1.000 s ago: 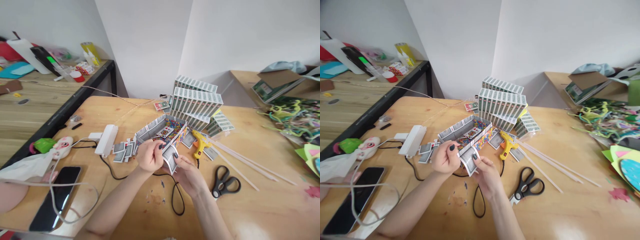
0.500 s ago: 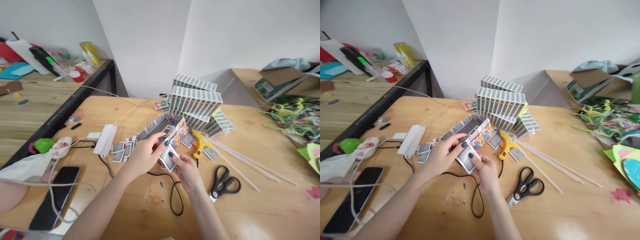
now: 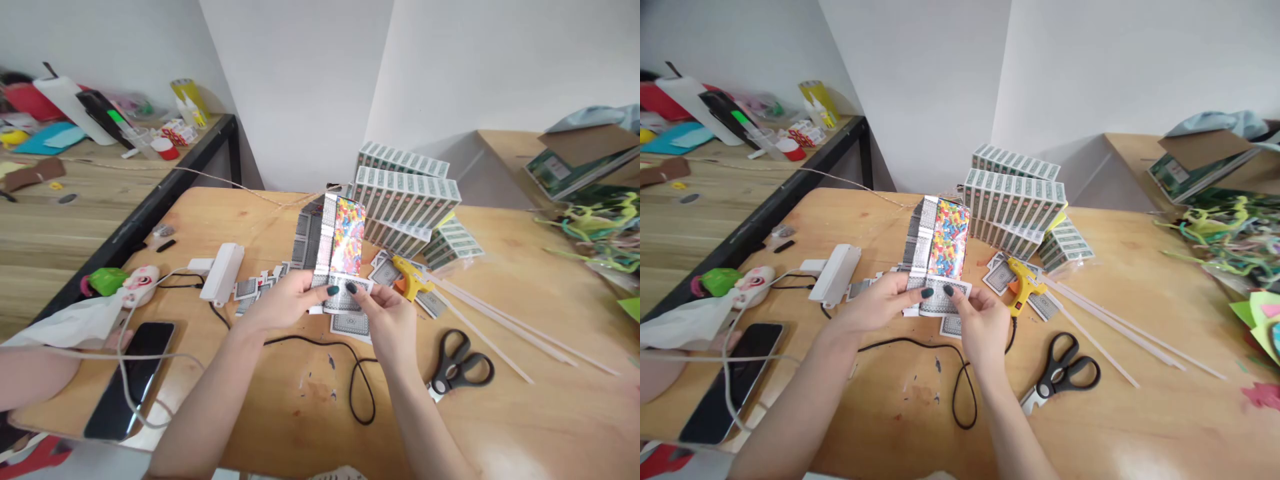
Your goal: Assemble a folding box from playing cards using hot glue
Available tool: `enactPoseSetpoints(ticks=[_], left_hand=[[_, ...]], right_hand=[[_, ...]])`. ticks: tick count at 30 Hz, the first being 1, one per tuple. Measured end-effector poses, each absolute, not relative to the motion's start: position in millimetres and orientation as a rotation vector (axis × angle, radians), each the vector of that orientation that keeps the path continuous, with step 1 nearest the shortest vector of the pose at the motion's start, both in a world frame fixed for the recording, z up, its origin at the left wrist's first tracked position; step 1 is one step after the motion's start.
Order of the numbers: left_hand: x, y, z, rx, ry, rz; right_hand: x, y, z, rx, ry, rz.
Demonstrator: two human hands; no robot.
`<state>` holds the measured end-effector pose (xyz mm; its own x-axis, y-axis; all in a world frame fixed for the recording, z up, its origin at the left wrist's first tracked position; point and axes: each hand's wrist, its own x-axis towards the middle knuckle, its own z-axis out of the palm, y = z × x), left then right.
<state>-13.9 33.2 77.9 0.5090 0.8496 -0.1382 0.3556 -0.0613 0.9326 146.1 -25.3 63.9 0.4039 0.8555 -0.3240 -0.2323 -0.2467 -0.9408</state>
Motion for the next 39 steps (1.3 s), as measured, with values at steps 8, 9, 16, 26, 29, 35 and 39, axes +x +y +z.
enactPoseSetpoints(ticks=[8, 9, 16, 26, 29, 35, 39], left_hand=[[-17, 55, 85, 1.641, 0.964, 0.597], [-16, 56, 86, 1.618, 0.947, 0.596], [-14, 59, 84, 1.465, 0.867, 0.621], [-2, 55, 83, 1.379, 0.820, 0.773], [0, 54, 80, 1.359, 0.849, 0.807], [7, 51, 72, 1.428, 0.999, 0.939], [19, 48, 69, 1.363, 1.039, 1.067]], right_hand=[[150, -11, 82, -1.785, -0.966, 0.735], [151, -9, 82, -1.793, -0.988, 0.726], [155, 1, 83, -1.727, -1.017, 0.793], [153, 6, 85, -1.725, -0.965, 0.707], [150, 6, 85, -1.736, -1.014, 0.597], [146, 3, 81, -1.730, -1.030, 0.482], [147, 1, 82, -1.712, -0.973, 0.426]])
